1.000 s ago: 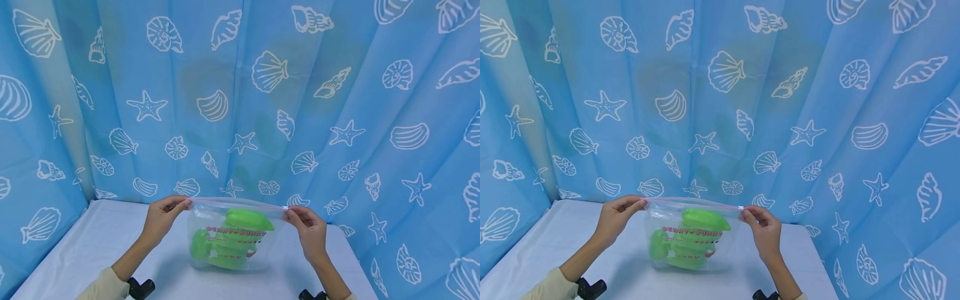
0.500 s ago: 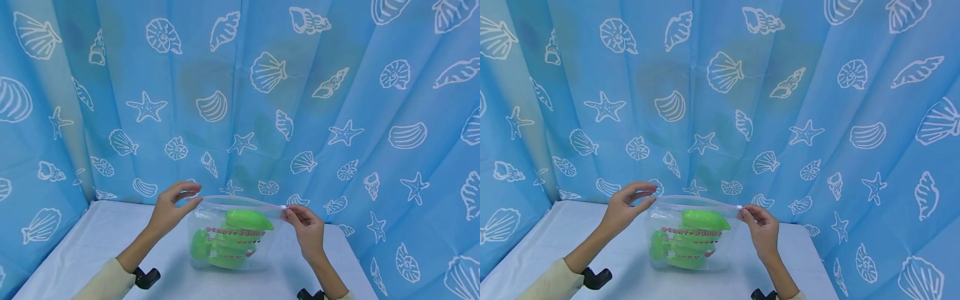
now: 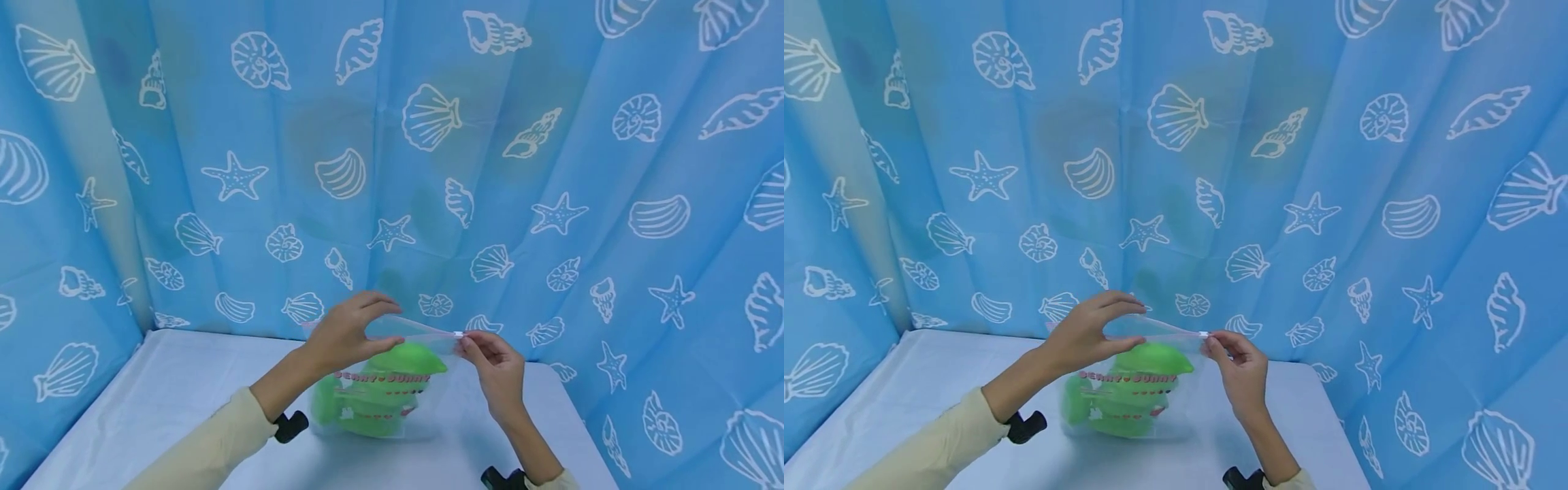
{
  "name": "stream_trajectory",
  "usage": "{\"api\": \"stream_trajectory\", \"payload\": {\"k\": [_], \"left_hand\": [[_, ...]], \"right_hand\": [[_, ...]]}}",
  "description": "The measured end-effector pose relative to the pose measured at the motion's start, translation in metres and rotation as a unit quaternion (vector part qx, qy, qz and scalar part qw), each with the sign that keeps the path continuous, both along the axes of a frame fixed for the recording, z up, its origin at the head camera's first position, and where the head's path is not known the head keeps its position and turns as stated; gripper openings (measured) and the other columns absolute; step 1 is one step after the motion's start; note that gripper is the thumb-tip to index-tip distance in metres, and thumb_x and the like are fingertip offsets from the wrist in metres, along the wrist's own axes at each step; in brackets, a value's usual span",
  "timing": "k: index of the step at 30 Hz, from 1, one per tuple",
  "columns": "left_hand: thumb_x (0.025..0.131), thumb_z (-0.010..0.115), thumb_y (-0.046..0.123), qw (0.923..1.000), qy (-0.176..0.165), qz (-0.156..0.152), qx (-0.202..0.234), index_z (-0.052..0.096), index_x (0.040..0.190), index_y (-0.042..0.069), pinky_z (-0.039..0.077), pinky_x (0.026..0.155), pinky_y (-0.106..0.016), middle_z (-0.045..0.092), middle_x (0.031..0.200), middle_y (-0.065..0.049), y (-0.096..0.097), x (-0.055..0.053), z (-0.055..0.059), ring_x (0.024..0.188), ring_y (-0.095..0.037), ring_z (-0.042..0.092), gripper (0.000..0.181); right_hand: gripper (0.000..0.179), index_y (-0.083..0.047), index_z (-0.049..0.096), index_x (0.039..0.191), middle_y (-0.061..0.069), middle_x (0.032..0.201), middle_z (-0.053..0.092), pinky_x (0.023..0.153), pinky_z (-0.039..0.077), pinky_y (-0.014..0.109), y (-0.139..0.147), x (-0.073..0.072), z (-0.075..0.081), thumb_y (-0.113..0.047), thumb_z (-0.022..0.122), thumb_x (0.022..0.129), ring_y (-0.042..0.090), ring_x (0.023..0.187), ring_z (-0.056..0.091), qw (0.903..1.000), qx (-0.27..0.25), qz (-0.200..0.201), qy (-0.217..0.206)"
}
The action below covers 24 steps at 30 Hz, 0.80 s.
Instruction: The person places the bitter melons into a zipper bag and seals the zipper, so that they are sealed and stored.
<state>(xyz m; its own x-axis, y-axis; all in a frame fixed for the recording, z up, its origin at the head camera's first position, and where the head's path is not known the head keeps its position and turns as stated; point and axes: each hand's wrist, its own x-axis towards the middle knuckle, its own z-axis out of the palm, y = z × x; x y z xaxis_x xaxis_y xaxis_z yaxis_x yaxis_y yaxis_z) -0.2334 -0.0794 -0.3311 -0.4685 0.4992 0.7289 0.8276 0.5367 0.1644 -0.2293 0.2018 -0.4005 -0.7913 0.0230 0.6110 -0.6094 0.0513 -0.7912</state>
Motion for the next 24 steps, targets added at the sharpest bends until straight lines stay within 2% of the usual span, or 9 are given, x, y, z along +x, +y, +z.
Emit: {"api": "stream_trajectory", "payload": {"k": [5, 10, 17, 24], "left_hand": [[0.084, 0.075, 0.041, 0.9936, -0.072, 0.037, -0.078, 0.067, 0.121, 0.01, 0.055, 0.085, -0.033, 0.065, 0.117, -0.004, 0.015, -0.001, 0.001, 0.107, -0.019, 0.062, 0.049], [0.086, 0.075, 0.037, 0.9875, -0.122, 0.053, -0.083, 0.071, 0.113, 0.012, 0.056, 0.077, -0.029, 0.069, 0.106, 0.0, 0.02, -0.007, -0.002, 0.095, -0.015, 0.065, 0.038], [0.089, 0.073, 0.025, 0.9861, -0.136, 0.024, -0.093, 0.077, 0.096, 0.016, 0.054, 0.072, -0.023, 0.071, 0.089, 0.007, 0.041, -0.014, 0.008, 0.083, -0.007, 0.064, 0.012], [0.091, 0.07, 0.022, 0.9875, -0.122, 0.01, -0.099, 0.078, 0.094, 0.016, 0.052, 0.071, -0.018, 0.072, 0.087, 0.007, 0.066, -0.017, 0.011, 0.08, -0.005, 0.064, 0.01]], "right_hand": [[0.019, 0.009, 0.065, 0.108, 0.023, 0.098, 0.066, 0.077, 0.057, 0.035, 0.0, 0.0, 0.0, 0.0, 0.065, 0.091, 0.023, 0.085, 0.07, 1.0, -0.003, 0.003, -0.009], [0.02, 0.01, 0.064, 0.109, 0.023, 0.099, 0.066, 0.078, 0.057, 0.035, 0.001, -0.001, -0.001, -0.001, 0.065, 0.092, 0.023, 0.086, 0.07, 0.9999, 0.001, 0.002, -0.017], [0.02, 0.008, 0.065, 0.108, 0.021, 0.1, 0.067, 0.078, 0.057, 0.036, 0.001, -0.002, 0.001, -0.004, 0.066, 0.092, 0.024, 0.086, 0.07, 0.9998, -0.002, -0.001, -0.021], [0.02, 0.011, 0.063, 0.109, 0.025, 0.099, 0.066, 0.078, 0.057, 0.036, 0.001, -0.002, 0.0, 0.0, 0.063, 0.093, 0.022, 0.085, 0.07, 0.9996, -0.013, 0.018, -0.019]]}}
